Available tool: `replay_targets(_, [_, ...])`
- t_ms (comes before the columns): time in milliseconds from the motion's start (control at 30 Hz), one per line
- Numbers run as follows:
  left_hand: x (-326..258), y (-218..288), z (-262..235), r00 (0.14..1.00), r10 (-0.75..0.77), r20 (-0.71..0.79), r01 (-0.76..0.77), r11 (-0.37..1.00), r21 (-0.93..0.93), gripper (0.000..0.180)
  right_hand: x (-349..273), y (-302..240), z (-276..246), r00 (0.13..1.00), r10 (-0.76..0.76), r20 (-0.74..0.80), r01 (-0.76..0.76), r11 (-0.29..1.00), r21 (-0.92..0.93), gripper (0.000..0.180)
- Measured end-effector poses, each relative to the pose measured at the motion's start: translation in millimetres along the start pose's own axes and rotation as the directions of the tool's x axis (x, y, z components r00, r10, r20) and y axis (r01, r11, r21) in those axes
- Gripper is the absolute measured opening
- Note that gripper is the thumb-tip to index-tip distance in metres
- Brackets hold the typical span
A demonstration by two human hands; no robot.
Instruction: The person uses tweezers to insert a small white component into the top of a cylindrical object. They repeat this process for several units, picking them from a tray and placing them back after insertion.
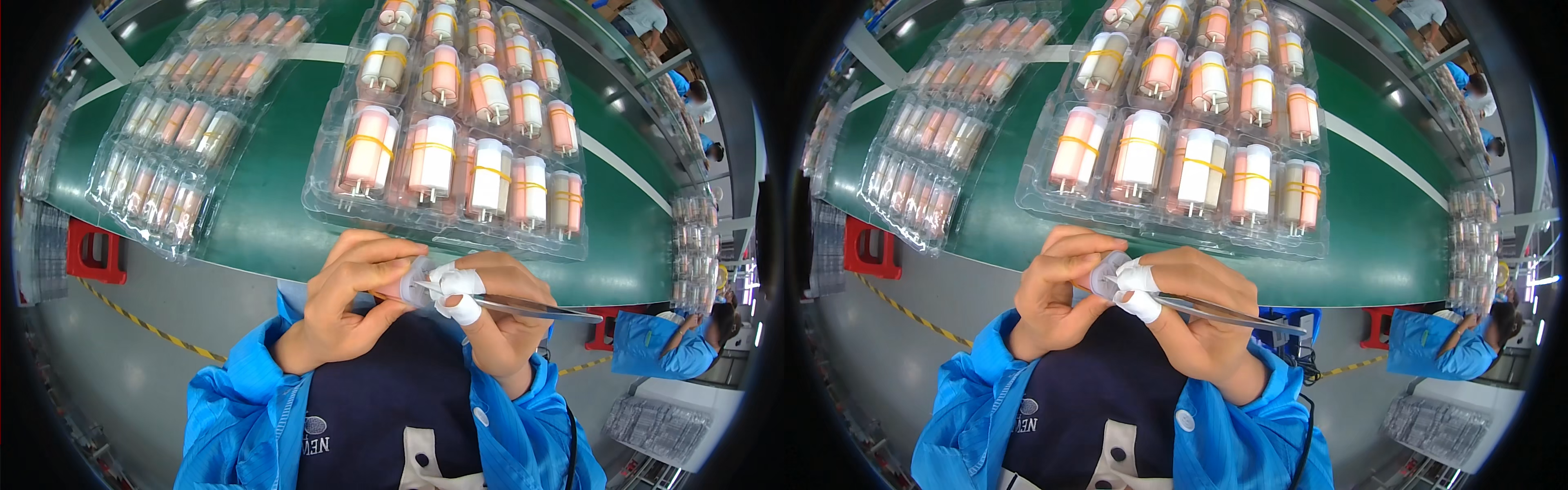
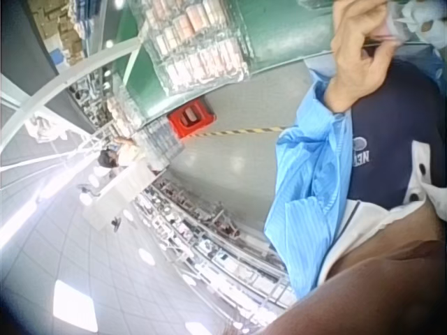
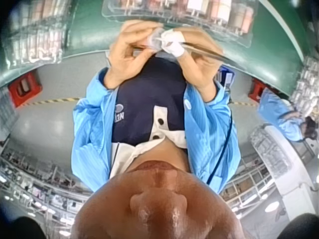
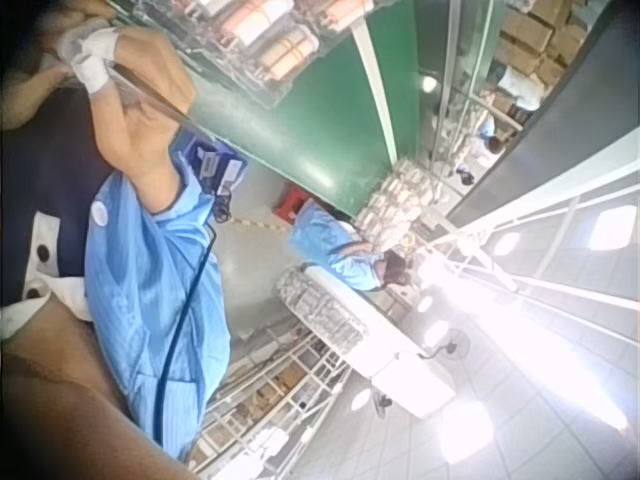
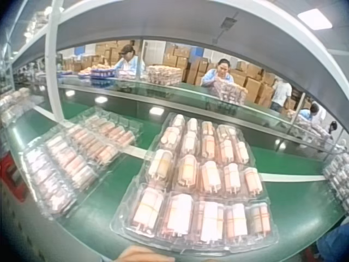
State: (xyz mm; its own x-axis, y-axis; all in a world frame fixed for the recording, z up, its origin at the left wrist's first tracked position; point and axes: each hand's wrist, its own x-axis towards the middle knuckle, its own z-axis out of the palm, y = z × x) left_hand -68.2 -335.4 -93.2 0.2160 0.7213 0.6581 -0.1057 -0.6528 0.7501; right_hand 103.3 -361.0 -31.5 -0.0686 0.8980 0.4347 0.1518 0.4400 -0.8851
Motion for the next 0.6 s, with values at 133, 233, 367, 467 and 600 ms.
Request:
replay_targets(133, [1, 3, -1, 1.0, -0.008, 0.011, 0.008, 1.0, 0.028, 0.041, 1, 1, -1, 1.0, -0.026, 0.017, 0.026, 1.0, -0.004, 0.015])
replay_targets(233, [3, 3, -1, 1.0, 0.006, 0.024, -0.008, 0.997, 0.076, 0.04, 4, -1, -1, 0.999, -0.012, 0.038, 0.013, 0.999, -0.032, 0.014])
replay_targets(367, [4, 2, -1, 0.997, 0.037, 0.069, -0.045, 0.992, 0.12, 0.038, 12, -7, -8, 0.988, 0.054, 0.146, -0.049, 0.998, -0.038, 0.012])
replay_targets(467, [0, 2, 0, 0.997, -0.052, 0.057, 0.049, 0.998, 0.04, 0.039, 15, -4, -9, 0.985, 0.069, 0.161, -0.068, 0.998, -0.015, 0.013])
replay_targets(600, [1, 2, 1, 0.989, -0.145, 0.024, 0.146, 0.953, -0.265, 0.045, 5, 1, -3, 0.994, 0.092, -0.065, -0.079, 0.981, 0.175, 0.015])
